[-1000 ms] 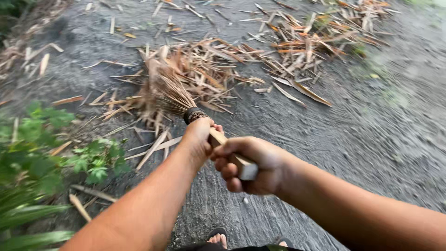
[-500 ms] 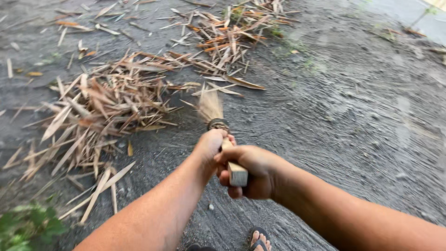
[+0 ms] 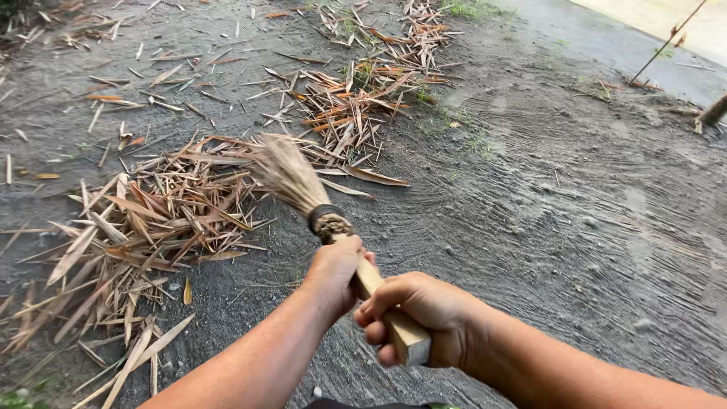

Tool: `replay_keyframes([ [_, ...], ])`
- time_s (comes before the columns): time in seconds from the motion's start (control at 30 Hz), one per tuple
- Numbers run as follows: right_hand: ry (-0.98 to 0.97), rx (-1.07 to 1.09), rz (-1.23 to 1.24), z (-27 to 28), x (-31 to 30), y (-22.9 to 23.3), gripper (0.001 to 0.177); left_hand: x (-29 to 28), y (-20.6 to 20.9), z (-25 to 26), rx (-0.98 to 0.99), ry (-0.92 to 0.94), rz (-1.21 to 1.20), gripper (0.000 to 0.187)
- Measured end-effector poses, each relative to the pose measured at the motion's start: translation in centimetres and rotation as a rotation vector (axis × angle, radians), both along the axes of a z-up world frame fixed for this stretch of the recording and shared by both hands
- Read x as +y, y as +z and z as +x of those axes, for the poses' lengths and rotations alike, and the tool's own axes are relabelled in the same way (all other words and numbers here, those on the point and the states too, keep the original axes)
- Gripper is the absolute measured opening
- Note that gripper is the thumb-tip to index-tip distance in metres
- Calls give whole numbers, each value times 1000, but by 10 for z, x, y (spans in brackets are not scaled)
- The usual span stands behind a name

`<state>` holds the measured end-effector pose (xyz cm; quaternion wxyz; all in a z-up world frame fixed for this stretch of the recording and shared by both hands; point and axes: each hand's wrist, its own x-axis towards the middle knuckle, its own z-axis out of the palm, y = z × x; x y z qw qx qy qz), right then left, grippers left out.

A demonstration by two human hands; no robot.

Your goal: The person sweeps dry leaves across the ground into a pile using a handheld broom.

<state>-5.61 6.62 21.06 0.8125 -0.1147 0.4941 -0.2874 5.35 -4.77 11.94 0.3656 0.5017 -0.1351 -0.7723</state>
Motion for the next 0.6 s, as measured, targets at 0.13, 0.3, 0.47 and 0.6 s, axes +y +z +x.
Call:
replay_keyframes([
  [0.13,-352,-54,18,-10,-11,-18,14,-6,-6,-33,6,-258,-22,17],
  [0.3,-656,58,150,-3,-28,-43,16,-25,-69,-78,44,-528,55,15],
  [0.47,-669,77,284,10,-65,-52,12,-52,-102,-72,-50,-691,148,12],
  [0.6,-369,138,244,54,-98,-57,12,-69,-100,18,17,-365,168,13],
])
